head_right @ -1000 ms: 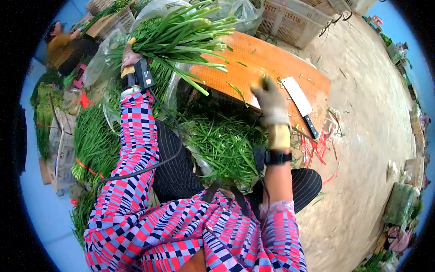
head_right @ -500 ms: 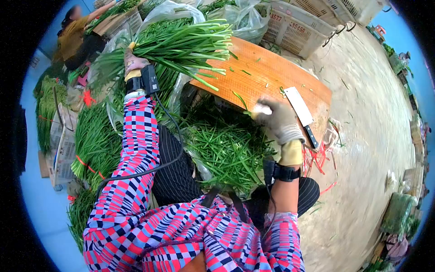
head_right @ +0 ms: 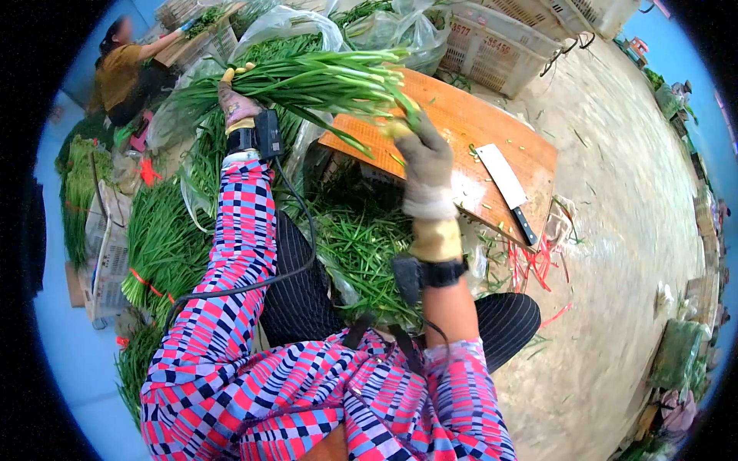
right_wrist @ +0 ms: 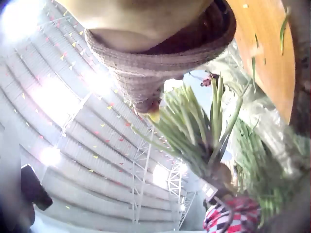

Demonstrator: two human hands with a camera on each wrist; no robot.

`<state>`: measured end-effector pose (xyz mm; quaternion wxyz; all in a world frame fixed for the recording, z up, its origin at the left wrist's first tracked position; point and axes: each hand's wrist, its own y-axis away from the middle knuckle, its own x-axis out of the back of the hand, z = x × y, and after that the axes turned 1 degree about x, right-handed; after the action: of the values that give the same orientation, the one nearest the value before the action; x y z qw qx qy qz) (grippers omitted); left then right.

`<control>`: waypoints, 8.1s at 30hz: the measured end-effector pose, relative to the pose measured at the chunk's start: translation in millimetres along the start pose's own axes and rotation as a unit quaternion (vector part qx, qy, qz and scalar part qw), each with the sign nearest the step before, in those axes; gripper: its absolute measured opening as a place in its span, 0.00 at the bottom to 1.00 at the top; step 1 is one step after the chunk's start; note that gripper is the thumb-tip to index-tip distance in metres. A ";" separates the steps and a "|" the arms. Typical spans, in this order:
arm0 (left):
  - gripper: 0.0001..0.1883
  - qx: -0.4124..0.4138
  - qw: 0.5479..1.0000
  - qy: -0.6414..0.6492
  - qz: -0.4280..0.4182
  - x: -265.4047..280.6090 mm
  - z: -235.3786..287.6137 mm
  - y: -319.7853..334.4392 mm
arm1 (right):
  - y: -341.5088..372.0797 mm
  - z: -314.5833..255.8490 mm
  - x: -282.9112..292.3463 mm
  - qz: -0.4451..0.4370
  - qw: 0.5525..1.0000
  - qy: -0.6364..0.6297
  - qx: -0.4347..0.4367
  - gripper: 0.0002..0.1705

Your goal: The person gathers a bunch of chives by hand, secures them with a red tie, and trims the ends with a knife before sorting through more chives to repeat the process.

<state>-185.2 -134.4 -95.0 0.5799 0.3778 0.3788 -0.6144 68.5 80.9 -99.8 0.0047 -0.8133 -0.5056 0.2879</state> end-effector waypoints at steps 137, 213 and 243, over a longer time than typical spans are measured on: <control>0.58 0.179 0.613 -0.744 -0.195 -11.9 -230.2 142.3 | 11.3 -23.0 142.6 0.017 0.698 0.711 -0.085 0.31; 0.37 0.014 0.520 -0.787 -0.331 26.1 -271.2 124.2 | 22.2 0.5 128.5 -0.184 0.474 0.846 -0.158 0.17; 0.47 -0.036 0.551 -0.757 -0.349 21.6 -285.4 118.6 | 98.0 -24.9 104.6 -0.140 0.519 0.808 -0.240 0.21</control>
<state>-60.5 109.5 -239.8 0.4057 -0.4101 -0.0763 -0.8133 194.4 126.4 -156.7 0.2560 -0.5848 -0.4415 -0.6305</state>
